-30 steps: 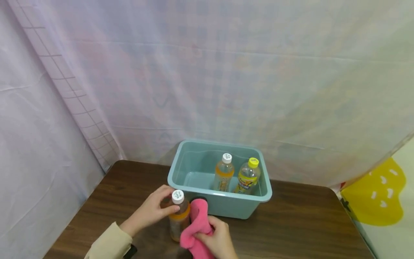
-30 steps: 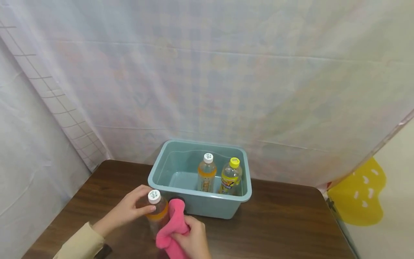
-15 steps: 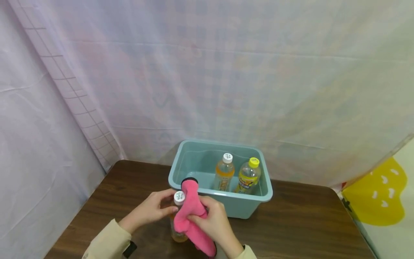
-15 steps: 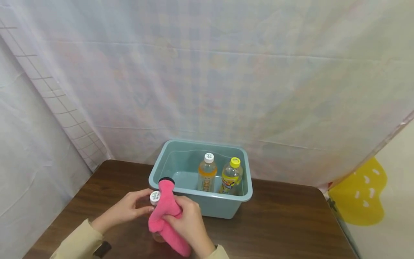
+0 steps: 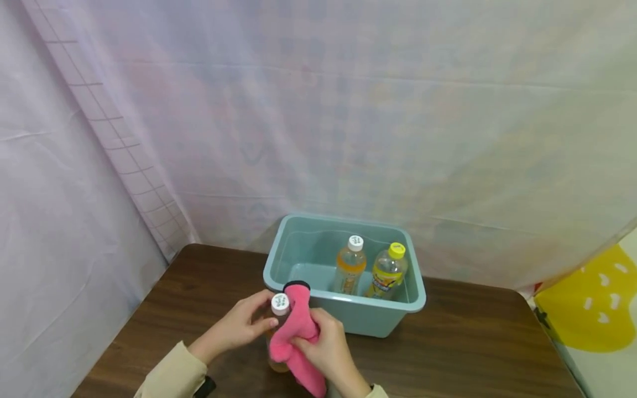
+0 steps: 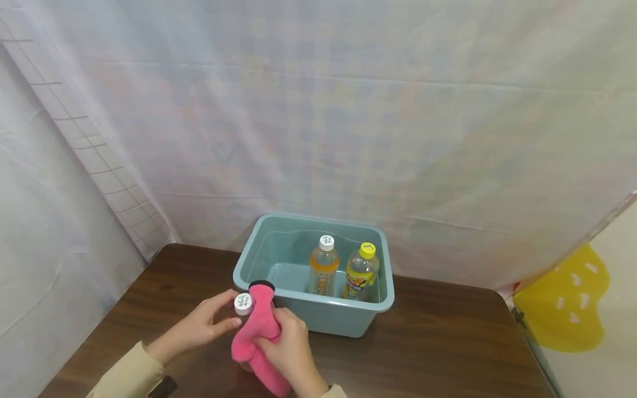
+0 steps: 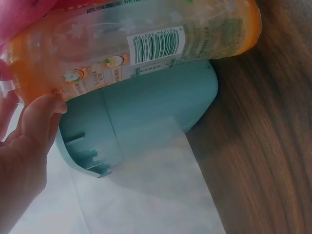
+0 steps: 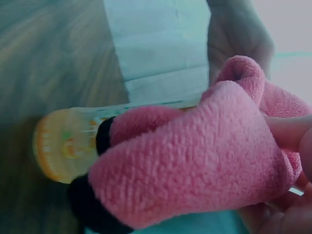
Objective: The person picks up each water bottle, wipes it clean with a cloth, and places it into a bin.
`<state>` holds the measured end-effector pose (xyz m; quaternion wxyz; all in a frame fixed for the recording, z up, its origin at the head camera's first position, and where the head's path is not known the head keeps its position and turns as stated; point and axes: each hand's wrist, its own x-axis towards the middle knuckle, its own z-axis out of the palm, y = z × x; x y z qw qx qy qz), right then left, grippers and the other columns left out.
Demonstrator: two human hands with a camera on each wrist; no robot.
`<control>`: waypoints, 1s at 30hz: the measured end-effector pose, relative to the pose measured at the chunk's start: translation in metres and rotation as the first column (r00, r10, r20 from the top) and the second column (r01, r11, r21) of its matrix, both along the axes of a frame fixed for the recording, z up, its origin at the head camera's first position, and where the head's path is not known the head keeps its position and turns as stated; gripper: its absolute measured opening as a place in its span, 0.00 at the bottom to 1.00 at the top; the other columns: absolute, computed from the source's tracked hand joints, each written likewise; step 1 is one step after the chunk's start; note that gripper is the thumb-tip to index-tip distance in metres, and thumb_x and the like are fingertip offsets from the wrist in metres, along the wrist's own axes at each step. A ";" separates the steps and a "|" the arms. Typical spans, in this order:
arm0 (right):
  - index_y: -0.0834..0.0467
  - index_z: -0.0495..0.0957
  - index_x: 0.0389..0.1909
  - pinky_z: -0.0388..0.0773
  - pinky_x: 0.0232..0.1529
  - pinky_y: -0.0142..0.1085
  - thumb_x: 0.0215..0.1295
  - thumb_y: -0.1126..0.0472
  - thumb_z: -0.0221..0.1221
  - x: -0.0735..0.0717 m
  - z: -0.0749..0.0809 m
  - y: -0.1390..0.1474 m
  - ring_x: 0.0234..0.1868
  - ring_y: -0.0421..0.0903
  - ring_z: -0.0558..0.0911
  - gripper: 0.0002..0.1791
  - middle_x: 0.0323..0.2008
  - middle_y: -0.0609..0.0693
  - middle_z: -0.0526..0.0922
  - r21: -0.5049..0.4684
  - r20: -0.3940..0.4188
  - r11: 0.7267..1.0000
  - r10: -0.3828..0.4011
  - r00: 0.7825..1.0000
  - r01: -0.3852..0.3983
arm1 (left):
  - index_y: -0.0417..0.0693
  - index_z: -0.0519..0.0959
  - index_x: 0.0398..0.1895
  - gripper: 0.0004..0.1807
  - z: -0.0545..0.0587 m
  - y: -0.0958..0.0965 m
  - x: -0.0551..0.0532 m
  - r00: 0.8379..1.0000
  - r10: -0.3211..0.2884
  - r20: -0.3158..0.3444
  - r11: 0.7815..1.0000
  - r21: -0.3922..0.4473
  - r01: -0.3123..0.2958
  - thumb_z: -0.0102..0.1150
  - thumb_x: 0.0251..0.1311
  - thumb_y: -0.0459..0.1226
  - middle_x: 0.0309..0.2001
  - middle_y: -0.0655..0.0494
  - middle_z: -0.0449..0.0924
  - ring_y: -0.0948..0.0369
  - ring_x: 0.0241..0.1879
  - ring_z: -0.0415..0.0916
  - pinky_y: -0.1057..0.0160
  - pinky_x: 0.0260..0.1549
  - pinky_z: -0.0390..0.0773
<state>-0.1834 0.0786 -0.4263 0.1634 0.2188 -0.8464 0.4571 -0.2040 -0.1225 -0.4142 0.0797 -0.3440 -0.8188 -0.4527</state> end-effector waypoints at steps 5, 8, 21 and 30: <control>0.59 0.78 0.34 0.74 0.27 0.29 0.37 0.66 0.70 0.000 -0.020 0.001 0.28 0.35 0.76 0.18 0.28 0.49 0.82 -0.024 0.079 1.000 0.011 0.997 -0.009 | 0.42 0.72 0.43 0.13 -0.002 -0.001 0.000 0.999 0.020 -0.028 1.000 0.004 -0.020 0.60 0.54 0.33 0.39 0.52 0.76 0.70 0.40 0.70 0.68 0.40 0.74; 0.58 0.77 0.33 0.73 0.25 0.29 0.35 0.68 0.69 -0.001 -0.045 0.001 0.27 0.35 0.75 0.18 0.27 0.49 0.82 0.007 0.099 1.000 0.023 0.995 -0.023 | 0.42 0.72 0.42 0.12 -0.002 -0.001 0.000 0.999 0.021 -0.033 1.000 0.020 -0.021 0.60 0.54 0.32 0.36 0.53 0.75 0.70 0.36 0.68 0.70 0.34 0.73; 0.56 0.77 0.30 0.71 0.22 0.32 0.32 0.69 0.66 -0.008 -0.098 0.004 0.25 0.37 0.75 0.17 0.25 0.49 0.82 0.141 0.255 0.990 -0.021 0.967 -0.015 | 0.43 0.72 0.40 0.11 -0.002 0.001 -0.002 0.999 0.034 0.007 0.999 0.009 -0.034 0.59 0.55 0.33 0.36 0.52 0.75 0.66 0.34 0.68 0.69 0.33 0.71; 0.57 0.78 0.22 0.68 0.21 0.23 0.31 0.69 0.69 0.000 -0.062 0.000 0.22 0.31 0.71 0.12 0.21 0.45 0.79 -0.003 -0.043 1.000 -0.028 0.999 0.028 | 0.43 0.72 0.39 0.11 -0.001 -0.001 -0.001 0.999 0.039 -0.010 0.999 -0.007 -0.039 0.60 0.53 0.33 0.34 0.54 0.74 0.68 0.34 0.67 0.68 0.32 0.72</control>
